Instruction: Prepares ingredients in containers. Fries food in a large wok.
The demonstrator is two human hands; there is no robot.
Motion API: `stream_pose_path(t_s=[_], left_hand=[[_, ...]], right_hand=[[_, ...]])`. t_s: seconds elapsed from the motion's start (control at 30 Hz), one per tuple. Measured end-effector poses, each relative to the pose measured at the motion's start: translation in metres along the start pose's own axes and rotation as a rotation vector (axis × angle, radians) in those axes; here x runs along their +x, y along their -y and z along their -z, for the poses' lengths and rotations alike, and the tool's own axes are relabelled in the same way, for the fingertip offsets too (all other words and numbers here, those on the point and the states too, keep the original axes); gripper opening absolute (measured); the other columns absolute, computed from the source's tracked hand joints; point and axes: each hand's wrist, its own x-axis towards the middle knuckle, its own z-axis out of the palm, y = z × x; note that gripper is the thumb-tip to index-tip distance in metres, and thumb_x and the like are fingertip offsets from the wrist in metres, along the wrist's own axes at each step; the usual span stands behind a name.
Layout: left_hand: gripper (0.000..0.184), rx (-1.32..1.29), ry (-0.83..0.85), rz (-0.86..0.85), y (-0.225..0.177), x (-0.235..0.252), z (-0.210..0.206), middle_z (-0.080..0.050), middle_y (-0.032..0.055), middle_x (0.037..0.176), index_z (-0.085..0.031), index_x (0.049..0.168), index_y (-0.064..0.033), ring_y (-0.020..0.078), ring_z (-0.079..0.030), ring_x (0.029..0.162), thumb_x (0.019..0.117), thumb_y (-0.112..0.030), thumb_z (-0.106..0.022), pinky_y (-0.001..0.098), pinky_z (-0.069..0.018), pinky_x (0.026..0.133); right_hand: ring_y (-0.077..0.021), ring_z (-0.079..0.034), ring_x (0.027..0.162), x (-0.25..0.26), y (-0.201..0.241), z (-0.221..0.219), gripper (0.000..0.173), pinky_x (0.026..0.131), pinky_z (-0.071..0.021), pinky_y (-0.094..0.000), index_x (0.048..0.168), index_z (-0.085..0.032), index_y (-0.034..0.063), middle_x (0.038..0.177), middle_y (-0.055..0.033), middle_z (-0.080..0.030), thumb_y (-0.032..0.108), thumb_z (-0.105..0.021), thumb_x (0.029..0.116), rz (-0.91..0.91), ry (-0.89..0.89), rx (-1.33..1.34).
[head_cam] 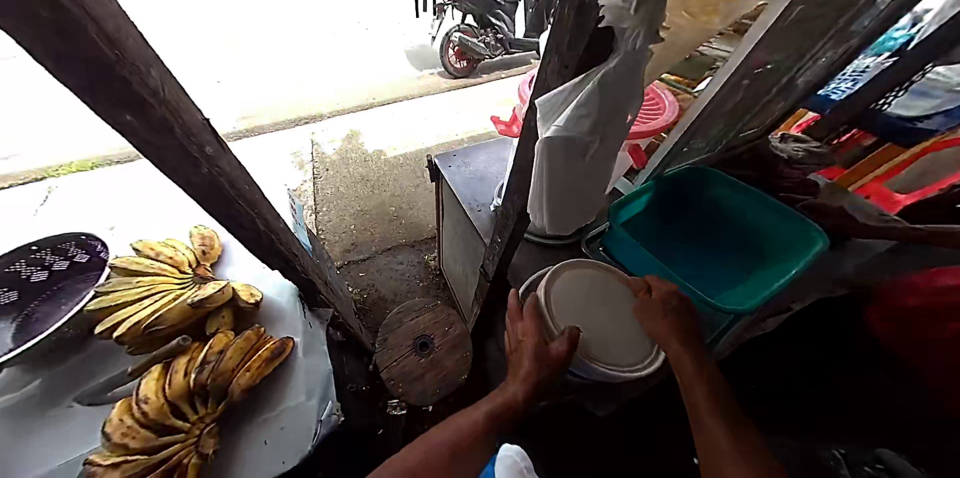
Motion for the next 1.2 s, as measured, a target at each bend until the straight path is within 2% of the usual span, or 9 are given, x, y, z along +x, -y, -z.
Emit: stream_pose_path(t_s=[0.13,0.23,0.33,0.4,0.5,0.63,0.9,1.07,1.2], left_hand=[[0.083,-0.188,0.137,-0.04,0.006,0.006,-0.001,-0.038,0.0235,0.159,-0.024,0.161,-0.001,0.0294,-0.043,0.145,0.0955,-0.031,-0.066,0.0465,-0.0387,0.119],[0.067,-0.285,0.292,-0.09,0.004,0.043,0.005,-0.055,0.0203,0.145,-0.034,0.158,-0.0024,0.0256,-0.059,0.13,0.0996,-0.023,-0.06,0.0454,-0.0482,0.111],[0.039,-0.387,0.401,-0.112,-0.004,0.077,0.003,-0.069,0.0147,0.118,-0.058,0.136,0.0008,0.0184,-0.067,0.104,0.1014,-0.018,-0.06,0.0397,-0.0542,0.096],[0.03,-0.355,0.332,-0.112,-0.011,0.083,-0.005,-0.071,0.0122,0.111,-0.064,0.125,0.0011,0.0161,-0.068,0.1,0.1012,-0.018,-0.062,0.0383,-0.0549,0.094],[0.039,-0.085,0.15,-0.076,-0.023,0.065,-0.016,-0.065,0.0177,0.129,-0.062,0.133,-0.0003,0.026,-0.063,0.121,0.1032,-0.025,-0.058,0.0465,-0.0492,0.106],[0.058,-0.106,0.098,0.033,-0.017,0.028,-0.022,-0.054,0.0175,0.146,-0.049,0.15,-0.0067,0.0271,-0.055,0.133,0.1001,-0.033,-0.061,0.0462,-0.0457,0.112],[0.06,-0.424,0.204,0.081,-0.017,0.028,-0.019,-0.061,0.0197,0.137,-0.041,0.155,-0.0064,0.0248,-0.067,0.114,0.1019,-0.023,-0.061,0.0436,-0.0547,0.099],[0.066,-0.551,0.174,0.096,-0.02,0.025,-0.016,-0.052,0.0154,0.149,-0.047,0.153,-0.0108,0.0265,-0.054,0.133,0.1099,-0.054,-0.023,0.0563,-0.0497,0.101],[0.045,-0.255,0.123,0.017,-0.026,0.042,-0.021,-0.066,0.018,0.119,-0.058,0.135,0.0007,0.0222,-0.065,0.107,0.1112,-0.032,-0.038,0.0444,-0.0532,0.095]], right_hand=[[-0.0475,-0.06,0.118,0.003,0.009,-0.001,0.04,0.095,-0.0504,-0.0625,0.119,-0.067,-0.0036,0.124,-0.0304,-0.061,0.026,-0.041,0.11,0.192,-0.037,-0.108],[-0.0414,-0.06,0.123,0.03,0.022,-0.013,0.043,0.101,-0.0472,-0.0604,0.126,-0.07,0.0063,0.129,-0.0213,-0.065,0.034,-0.044,0.1073,0.682,-0.138,-0.007],[-0.0335,-0.064,0.118,0.048,0.053,-0.024,0.053,0.102,-0.0483,-0.0564,0.117,-0.074,0.0079,0.119,-0.0153,-0.071,0.045,-0.038,0.1081,0.939,0.123,0.068],[-0.0325,-0.067,0.104,0.059,0.059,-0.032,0.061,0.091,-0.0506,-0.0534,0.095,-0.071,0.0038,0.1,-0.0154,-0.07,0.049,-0.032,0.108,0.97,0.239,0.011],[-0.0349,-0.068,0.092,0.074,0.047,-0.034,0.065,0.078,-0.0546,-0.0508,0.08,-0.066,0.0019,0.087,-0.0166,-0.067,0.051,-0.033,0.1075,1.003,0.119,-0.024],[-0.0312,-0.067,0.087,0.078,0.04,-0.034,0.06,0.072,-0.0551,-0.0456,0.075,-0.064,0.0049,0.081,-0.0131,-0.065,0.048,-0.038,0.1066,1.105,0.052,0.013],[-0.0271,-0.062,0.073,0.085,0.062,-0.038,0.059,0.063,-0.0483,-0.0465,0.064,-0.052,0.0078,0.07,-0.0092,-0.055,0.048,-0.039,0.1051,1.082,0.242,0.0],[-0.0305,-0.062,0.068,0.085,0.068,-0.021,0.058,0.062,-0.0486,-0.0507,0.068,-0.058,0.0008,0.067,-0.0143,-0.058,0.04,-0.039,0.1059,1.045,0.098,0.259],[-0.0253,-0.059,0.064,0.077,0.065,0.018,0.054,0.062,-0.0477,-0.0437,0.073,-0.062,-0.0054,0.067,-0.0157,-0.059,0.028,-0.038,0.1081,1.003,-0.06,0.458]])
